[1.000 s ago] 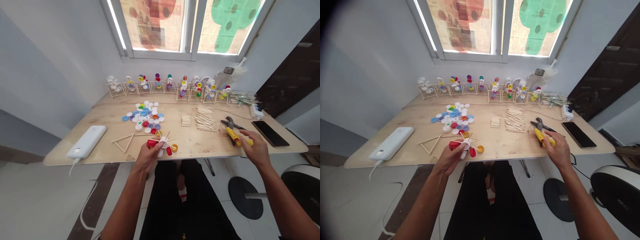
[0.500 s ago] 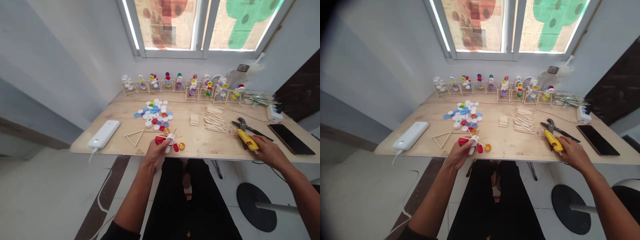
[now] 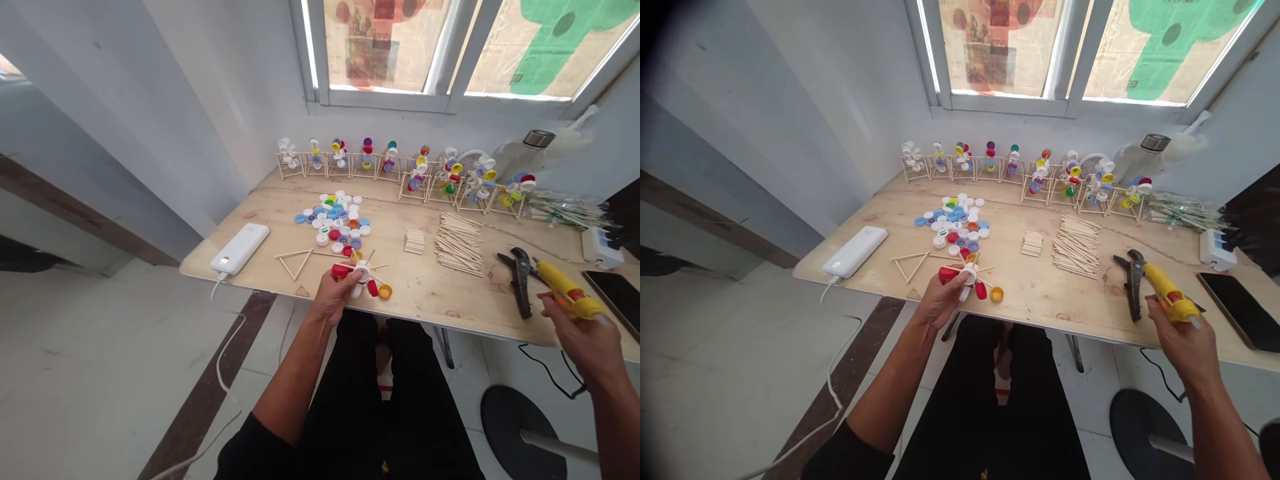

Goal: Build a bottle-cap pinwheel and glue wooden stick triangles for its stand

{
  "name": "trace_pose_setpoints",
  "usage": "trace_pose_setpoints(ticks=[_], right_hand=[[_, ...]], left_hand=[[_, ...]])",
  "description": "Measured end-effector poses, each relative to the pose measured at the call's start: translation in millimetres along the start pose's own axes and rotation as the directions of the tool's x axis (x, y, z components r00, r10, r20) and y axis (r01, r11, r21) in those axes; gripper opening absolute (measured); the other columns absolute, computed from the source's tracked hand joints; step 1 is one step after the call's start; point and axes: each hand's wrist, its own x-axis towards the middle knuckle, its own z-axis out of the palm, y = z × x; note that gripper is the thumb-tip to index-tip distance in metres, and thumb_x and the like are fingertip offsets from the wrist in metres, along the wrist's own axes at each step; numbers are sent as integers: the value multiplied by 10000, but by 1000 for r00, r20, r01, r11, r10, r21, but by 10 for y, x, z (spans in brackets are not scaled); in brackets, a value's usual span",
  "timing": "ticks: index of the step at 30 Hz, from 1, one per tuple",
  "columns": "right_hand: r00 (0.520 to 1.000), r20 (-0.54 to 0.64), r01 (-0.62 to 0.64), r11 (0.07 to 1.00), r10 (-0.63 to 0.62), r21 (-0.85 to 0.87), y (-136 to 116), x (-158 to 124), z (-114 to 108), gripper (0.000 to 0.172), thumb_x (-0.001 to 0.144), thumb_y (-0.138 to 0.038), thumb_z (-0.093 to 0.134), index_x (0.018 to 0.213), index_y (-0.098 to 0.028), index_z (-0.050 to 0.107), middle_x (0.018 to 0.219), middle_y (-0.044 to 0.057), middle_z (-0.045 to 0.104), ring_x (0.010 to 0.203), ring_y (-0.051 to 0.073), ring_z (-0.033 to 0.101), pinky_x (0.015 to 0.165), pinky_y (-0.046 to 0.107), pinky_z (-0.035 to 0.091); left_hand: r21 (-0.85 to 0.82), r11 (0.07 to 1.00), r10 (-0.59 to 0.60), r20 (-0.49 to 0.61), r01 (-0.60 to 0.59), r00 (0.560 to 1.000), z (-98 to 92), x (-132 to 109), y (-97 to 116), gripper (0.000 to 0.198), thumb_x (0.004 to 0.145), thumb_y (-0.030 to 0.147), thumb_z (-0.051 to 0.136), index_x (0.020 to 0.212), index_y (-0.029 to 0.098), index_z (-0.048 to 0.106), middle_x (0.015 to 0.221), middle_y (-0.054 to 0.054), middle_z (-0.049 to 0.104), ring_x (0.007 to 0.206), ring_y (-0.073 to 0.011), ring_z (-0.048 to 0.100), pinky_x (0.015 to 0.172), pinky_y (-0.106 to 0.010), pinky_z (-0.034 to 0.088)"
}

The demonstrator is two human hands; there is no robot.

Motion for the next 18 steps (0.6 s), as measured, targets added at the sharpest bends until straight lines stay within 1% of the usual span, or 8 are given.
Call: trace_pose_setpoints(ticks=[2,3,6,9,11,13,16,18], right_hand=[[996,5,-94,986,94,137,-221,-126,92,292,701,-482,598,851,-233,615,826,73,623,718,211,581,604,339,454],[994,32,-109,976,105,188,-334,-204,152,328,683,-496,615,862,-221,616,821,60,619,696,196,568,600,331,462],[976,216,-83,962,26,260,-646,-480,376,380,702,-508,624,911,-191,625,845,54,631,690,179,569,625,328,498],[932,353,-42,938,-88,343,-878,-741,619,355,751,-484,605,941,-186,641,868,63,659,802,208,617,721,337,524],[880,445,-6,932,-167,362,-985,-861,751,321,795,-457,578,964,-194,651,917,63,670,874,212,625,783,330,520],[841,501,3,928,-203,371,-1059,-936,845,306,824,-437,557,993,-200,652,975,65,672,930,211,625,820,321,512],[843,501,-28,915,-194,403,-1111,-1000,933,303,830,-431,559,1017,-205,637,1008,63,672,959,204,625,835,305,506],[841,506,-38,913,-191,407,-1111,-1033,974,280,829,-429,564,989,-210,634,953,48,676,919,195,633,809,292,509]], left_hand=[[4,1000,14,-10,-14,1000,3,-6,-16,395,518,238,845,858,145,667,750,-10,689,673,-120,620,693,-246,458],[4,1000,25,-14,-25,1000,9,-12,-26,399,517,242,845,862,149,667,762,-11,691,692,-125,625,701,-248,459],[8,998,60,-21,-60,998,28,-35,-62,410,514,250,845,869,159,661,784,-9,694,722,-136,632,699,-250,459],[19,997,73,-13,-73,997,30,-56,-89,406,509,242,846,854,159,649,769,-1,687,708,-129,628,697,-248,456],[26,997,74,2,-74,997,16,-65,-95,418,501,231,849,857,157,642,753,2,681,697,-124,626,702,-246,453],[34,997,73,18,-73,997,-1,-69,-93,434,496,226,851,867,156,637,733,6,674,680,-122,623,694,-245,450],[39,996,75,23,-76,997,-16,-67,-85,437,495,226,851,865,158,629,707,13,668,654,-118,616,672,-238,444],[34,996,79,17,-80,997,-17,-64,-81,431,492,222,851,855,158,625,707,13,669,650,-119,614,665,-238,443]])
